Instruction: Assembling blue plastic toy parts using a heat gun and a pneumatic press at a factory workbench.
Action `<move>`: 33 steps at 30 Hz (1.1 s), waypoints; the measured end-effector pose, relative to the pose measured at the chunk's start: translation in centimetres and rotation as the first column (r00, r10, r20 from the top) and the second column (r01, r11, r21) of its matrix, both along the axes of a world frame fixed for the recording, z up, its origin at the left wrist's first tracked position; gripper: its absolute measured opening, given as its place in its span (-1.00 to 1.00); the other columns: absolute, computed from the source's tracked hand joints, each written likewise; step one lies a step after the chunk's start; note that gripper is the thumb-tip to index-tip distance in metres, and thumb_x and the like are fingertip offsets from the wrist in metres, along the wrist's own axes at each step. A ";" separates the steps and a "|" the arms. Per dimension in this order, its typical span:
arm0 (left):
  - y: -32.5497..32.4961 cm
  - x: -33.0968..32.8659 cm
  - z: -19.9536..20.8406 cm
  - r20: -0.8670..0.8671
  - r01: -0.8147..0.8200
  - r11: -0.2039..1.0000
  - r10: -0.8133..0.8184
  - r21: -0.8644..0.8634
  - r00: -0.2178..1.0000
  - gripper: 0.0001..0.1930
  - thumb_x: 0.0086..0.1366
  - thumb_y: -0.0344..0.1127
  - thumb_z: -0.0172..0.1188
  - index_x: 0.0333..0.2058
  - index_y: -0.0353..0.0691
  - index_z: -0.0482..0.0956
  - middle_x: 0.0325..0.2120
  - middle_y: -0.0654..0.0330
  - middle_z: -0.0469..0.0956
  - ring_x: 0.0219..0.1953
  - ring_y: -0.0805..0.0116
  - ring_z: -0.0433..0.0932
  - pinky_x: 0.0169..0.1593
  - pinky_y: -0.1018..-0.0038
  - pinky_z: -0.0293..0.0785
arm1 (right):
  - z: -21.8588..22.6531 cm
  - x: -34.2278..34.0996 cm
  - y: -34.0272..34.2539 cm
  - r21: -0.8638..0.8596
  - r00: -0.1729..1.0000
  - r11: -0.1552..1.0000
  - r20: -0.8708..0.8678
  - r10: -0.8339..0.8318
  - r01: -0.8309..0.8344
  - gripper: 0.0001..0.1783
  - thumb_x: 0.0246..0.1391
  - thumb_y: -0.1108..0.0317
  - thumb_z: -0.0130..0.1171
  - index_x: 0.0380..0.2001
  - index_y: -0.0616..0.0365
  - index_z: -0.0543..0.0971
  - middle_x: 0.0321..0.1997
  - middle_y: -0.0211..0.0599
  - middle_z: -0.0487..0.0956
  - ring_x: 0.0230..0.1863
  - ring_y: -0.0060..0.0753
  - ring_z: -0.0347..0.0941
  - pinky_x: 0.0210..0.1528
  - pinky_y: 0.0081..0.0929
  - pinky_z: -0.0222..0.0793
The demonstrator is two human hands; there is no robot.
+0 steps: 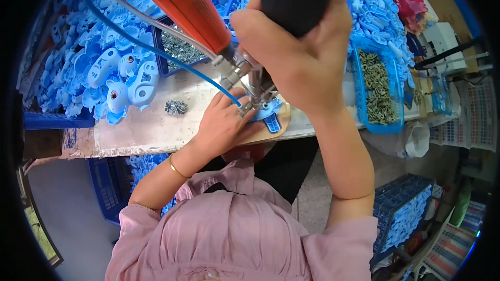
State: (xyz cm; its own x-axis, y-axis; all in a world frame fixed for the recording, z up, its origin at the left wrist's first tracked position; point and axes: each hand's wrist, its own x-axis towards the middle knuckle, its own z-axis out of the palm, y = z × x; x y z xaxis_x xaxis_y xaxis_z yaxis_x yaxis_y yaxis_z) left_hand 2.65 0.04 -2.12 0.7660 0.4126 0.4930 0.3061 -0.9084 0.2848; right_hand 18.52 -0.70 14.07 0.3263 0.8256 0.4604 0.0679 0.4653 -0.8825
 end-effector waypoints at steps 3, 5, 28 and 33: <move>-0.2 0.4 -0.2 -0.100 -0.021 0.999 0.018 -0.029 0.995 -0.76 0.16 -0.18 0.29 -0.27 -0.16 0.55 -0.18 0.18 0.54 0.04 0.16 0.45 0.18 0.24 0.34 | 1.3 0.9 1.0 -0.054 0.997 0.996 -0.012 0.074 -0.074 -0.49 -0.04 0.56 0.26 0.01 0.45 0.36 -0.55 -0.37 0.51 -0.64 -0.57 0.46 -0.59 -0.66 0.30; -0.3 0.7 -0.6 -0.119 -0.040 0.999 0.041 0.009 0.992 -0.81 0.20 -0.25 0.23 -0.23 -0.14 0.54 -0.17 0.16 0.52 0.04 0.15 0.45 0.20 0.21 0.33 | 4.5 1.3 1.6 -0.090 0.996 0.995 0.075 -0.041 0.047 -0.54 0.01 0.46 0.34 -0.03 0.37 0.44 -0.56 -0.40 0.51 -0.66 -0.63 0.42 -0.58 -0.69 0.27; -6.0 -21.0 13.5 -0.618 -0.685 0.602 0.370 -0.409 0.694 -0.46 0.11 -0.04 0.42 0.00 -0.23 0.59 -0.16 0.00 0.66 -0.12 0.03 0.64 -0.04 0.25 0.53 | -11.7 27.1 15.3 -0.053 0.120 0.736 0.992 -0.039 0.674 -0.59 0.27 -0.15 0.06 -0.04 -0.21 0.68 0.35 -0.07 0.39 0.13 0.15 0.51 0.14 0.02 0.45; -3.2 -15.7 12.1 -0.485 -0.412 0.761 0.147 -0.502 0.862 -0.49 0.20 -0.03 0.36 0.02 -0.24 0.58 -0.14 0.00 0.65 -0.08 -0.03 0.60 -0.01 0.20 0.50 | -10.8 28.4 15.8 -0.004 0.135 0.646 0.979 -0.154 0.763 -0.59 0.16 -0.04 0.25 -0.25 0.11 0.65 0.11 0.00 0.55 -0.06 0.08 0.58 -0.07 -0.05 0.50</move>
